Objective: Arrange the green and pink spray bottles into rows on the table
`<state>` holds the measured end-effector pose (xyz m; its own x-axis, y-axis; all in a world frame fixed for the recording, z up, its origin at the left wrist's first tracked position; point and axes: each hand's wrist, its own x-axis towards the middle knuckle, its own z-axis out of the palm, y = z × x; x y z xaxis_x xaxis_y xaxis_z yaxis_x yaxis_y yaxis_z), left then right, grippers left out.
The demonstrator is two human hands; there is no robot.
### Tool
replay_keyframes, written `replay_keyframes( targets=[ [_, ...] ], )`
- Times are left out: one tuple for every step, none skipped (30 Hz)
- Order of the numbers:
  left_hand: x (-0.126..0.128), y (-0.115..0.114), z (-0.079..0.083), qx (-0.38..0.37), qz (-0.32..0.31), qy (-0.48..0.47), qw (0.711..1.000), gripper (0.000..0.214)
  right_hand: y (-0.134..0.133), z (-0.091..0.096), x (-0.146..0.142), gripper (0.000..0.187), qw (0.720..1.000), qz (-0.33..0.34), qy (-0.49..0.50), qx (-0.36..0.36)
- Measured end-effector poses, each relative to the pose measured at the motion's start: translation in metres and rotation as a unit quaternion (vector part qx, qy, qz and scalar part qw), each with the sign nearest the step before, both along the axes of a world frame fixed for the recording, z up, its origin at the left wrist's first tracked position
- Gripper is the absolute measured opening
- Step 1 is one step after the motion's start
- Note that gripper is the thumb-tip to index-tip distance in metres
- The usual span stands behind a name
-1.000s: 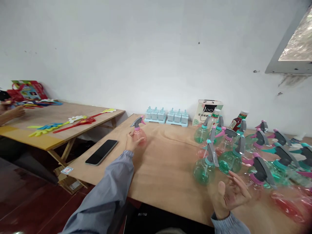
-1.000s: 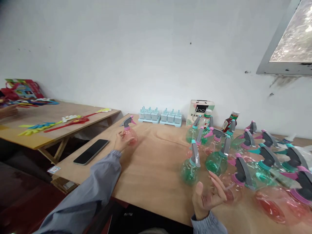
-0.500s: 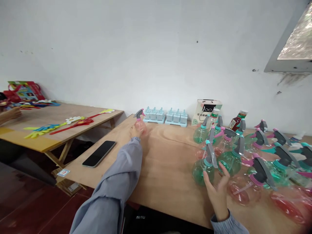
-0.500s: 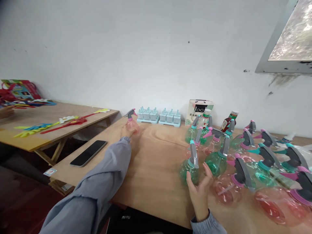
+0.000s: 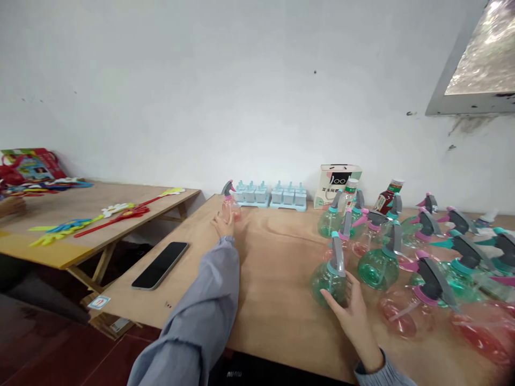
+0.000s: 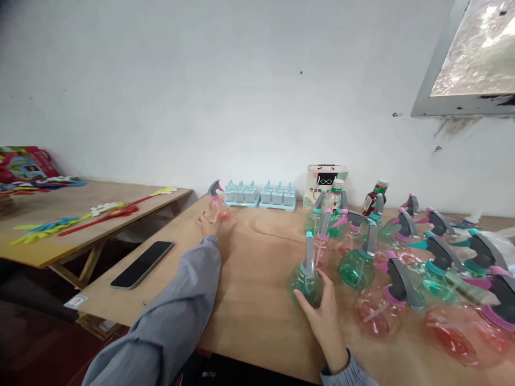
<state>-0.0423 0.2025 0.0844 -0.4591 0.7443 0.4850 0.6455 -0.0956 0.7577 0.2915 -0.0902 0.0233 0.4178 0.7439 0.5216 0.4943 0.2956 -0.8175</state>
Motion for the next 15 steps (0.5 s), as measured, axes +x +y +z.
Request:
replay_keyframes(
  targets=[
    [0.005, -0.012, -0.007, 0.012, -0.012, -0.023, 1.000, 0.048, 0.002, 0.003, -0.004, 0.072, 1.000, 0.013, -0.016, -0.008],
    [0.011, -0.023, -0.012, 0.023, -0.031, -0.045, 0.998, 0.053, 0.004, 0.006, -0.009, 0.070, 0.999, 0.032, -0.032, -0.017],
    [0.017, -0.035, -0.017, 0.034, -0.056, -0.065, 0.996, 0.059, 0.007, 0.010, -0.014, 0.069, 0.997, 0.057, -0.049, -0.027],
    [0.024, -0.046, -0.021, 0.045, -0.087, -0.078, 0.992, 0.065, 0.010, 0.015, -0.020, 0.067, 0.993, 0.087, -0.064, -0.039],
    [0.031, -0.056, -0.024, 0.056, -0.121, -0.087, 0.987, 0.069, 0.014, 0.021, -0.025, 0.066, 0.989, 0.118, -0.078, -0.051],
    [0.038, -0.066, -0.025, 0.065, -0.158, -0.095, 0.981, 0.072, 0.018, 0.026, -0.030, 0.066, 0.983, 0.147, -0.089, -0.065],
    [0.046, -0.076, -0.027, 0.069, -0.198, -0.101, 0.973, 0.075, 0.023, 0.031, -0.034, 0.065, 0.977, 0.172, -0.099, -0.079],
    [0.054, -0.086, -0.028, 0.070, -0.239, -0.106, 0.963, 0.078, 0.027, 0.035, -0.038, 0.065, 0.971, 0.191, -0.109, -0.091],
    [0.062, -0.096, -0.028, 0.068, -0.282, -0.111, 0.951, 0.082, 0.032, 0.038, -0.041, 0.065, 0.966, 0.204, -0.120, -0.101],
    [0.070, -0.106, -0.029, 0.063, -0.325, -0.115, 0.937, 0.086, 0.036, 0.038, -0.043, 0.066, 0.963, 0.211, -0.130, -0.106],
    [0.079, -0.116, -0.030, 0.059, -0.363, -0.119, 0.922, 0.091, 0.040, 0.037, -0.045, 0.067, 0.962, 0.212, -0.139, -0.105],
    [0.088, -0.125, -0.031, 0.058, -0.399, -0.124, 0.907, 0.096, 0.044, 0.034, -0.047, 0.068, 0.961, 0.211, -0.147, -0.099],
    [0.098, -0.135, -0.032, 0.060, -0.430, -0.133, 0.891, 0.098, 0.047, 0.030, -0.049, 0.070, 0.962, 0.207, -0.154, -0.088],
    [0.107, -0.143, -0.033, 0.066, -0.461, -0.143, 0.873, 0.096, 0.051, 0.024, -0.050, 0.071, 0.964, 0.202, -0.158, -0.075],
    [0.115, -0.150, -0.033, 0.073, -0.490, -0.156, 0.855, 0.090, 0.054, 0.017, -0.051, 0.073, 0.966, 0.197, -0.159, -0.060]
  ],
)
